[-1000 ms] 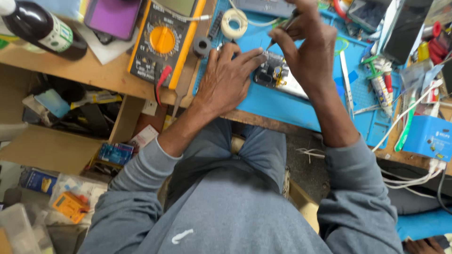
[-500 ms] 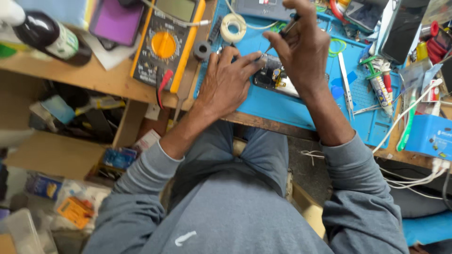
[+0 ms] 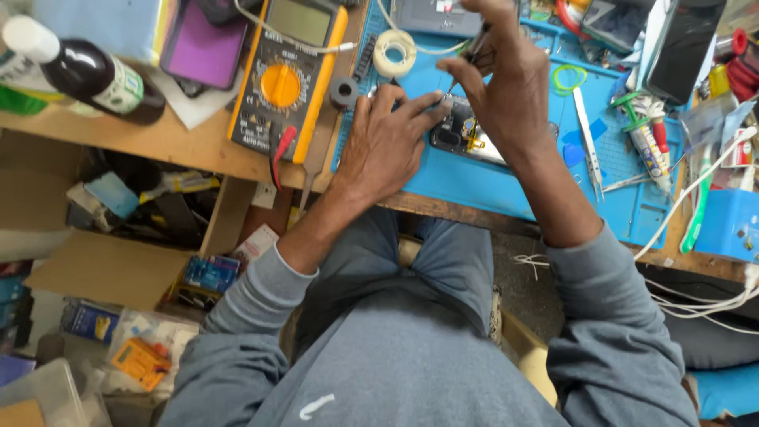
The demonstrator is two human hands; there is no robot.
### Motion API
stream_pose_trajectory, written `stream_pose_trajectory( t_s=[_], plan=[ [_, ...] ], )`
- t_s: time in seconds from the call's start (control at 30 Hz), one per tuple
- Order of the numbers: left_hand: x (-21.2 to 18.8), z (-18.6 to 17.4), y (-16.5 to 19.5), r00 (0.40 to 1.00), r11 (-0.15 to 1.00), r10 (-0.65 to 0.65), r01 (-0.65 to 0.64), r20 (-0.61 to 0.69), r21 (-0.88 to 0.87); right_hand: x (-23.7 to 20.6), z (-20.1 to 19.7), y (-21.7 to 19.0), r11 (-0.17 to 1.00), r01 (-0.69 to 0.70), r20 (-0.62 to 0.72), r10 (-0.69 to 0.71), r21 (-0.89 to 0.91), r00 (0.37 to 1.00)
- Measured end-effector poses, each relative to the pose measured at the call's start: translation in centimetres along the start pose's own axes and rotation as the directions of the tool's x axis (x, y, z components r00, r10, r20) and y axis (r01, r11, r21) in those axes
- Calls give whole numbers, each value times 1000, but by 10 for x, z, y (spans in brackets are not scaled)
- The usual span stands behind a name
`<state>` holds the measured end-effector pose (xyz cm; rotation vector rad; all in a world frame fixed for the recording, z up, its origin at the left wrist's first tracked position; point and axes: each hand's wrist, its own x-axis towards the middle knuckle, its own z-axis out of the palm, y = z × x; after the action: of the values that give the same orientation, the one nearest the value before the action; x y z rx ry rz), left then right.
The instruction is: The person works on a disassembled smartphone placed on a blue mat. They use a red-handled screwdriver to adjust components near the battery and a black pen-like tool to probe the motherboard area. The person repeatedly pries and presses internal parts while keeping the phone steady with the other hand.
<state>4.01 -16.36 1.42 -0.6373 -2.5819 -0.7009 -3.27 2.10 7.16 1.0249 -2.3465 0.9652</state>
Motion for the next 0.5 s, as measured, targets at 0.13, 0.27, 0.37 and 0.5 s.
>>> stream_pose_trajectory(
  t_s=[0.13, 0.27, 0.37, 0.5],
  plan=[
    [-2, 1, 0, 1000, 1000, -21, 21, 4, -5, -3, 0, 8, 992, 77, 76, -84, 99, 994],
    [0, -1, -1, 1000, 1000, 11, -11, -8, -1, -7, 1, 9, 981, -192, -42, 191, -27, 981],
    [-1, 0, 0, 1000, 1000, -13, 13, -3, -3, -8, 1, 6, 997, -75, 7, 75, 32, 997],
    [-1, 1, 2, 1000, 999, 17, -18, 8, 38, -10, 0, 0, 997, -68, 4, 67, 45, 998]
  ],
)
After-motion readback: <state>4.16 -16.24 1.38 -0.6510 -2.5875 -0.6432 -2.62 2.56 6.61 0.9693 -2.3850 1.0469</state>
